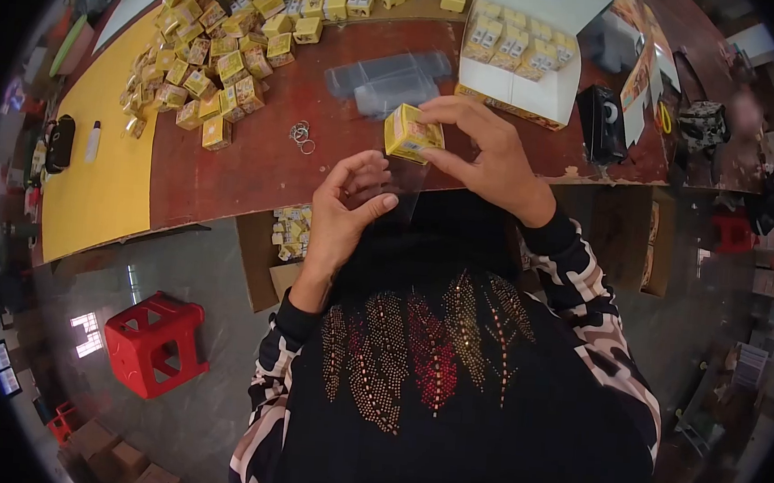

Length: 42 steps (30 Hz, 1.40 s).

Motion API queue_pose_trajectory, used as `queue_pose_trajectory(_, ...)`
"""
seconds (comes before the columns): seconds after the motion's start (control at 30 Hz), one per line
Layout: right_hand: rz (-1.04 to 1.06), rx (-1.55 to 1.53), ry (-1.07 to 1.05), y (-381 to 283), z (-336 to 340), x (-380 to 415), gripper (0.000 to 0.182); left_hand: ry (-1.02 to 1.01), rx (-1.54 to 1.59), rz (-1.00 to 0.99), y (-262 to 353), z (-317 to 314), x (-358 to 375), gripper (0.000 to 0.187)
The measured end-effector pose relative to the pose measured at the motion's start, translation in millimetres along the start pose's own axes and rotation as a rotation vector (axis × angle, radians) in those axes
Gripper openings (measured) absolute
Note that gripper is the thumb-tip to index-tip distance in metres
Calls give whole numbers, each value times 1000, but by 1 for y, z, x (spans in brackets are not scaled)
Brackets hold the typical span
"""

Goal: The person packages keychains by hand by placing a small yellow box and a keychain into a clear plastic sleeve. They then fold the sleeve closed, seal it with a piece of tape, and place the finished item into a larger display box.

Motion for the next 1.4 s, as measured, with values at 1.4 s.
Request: queue_pose_trajectory(1.4, -445, -842, -196, 37, -56, 35, 17, -45, 45, -175, 16, -25, 4, 61)
Point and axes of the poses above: each hand's wrist, its own x-axis away from the middle knuckle, its own z-axis out of the back of the hand, y = z × x, the point moved 8 cm from there along -x, towards the middle knuckle, and after that the axes turned 10 degrees about -z, right-handed, at the moved point
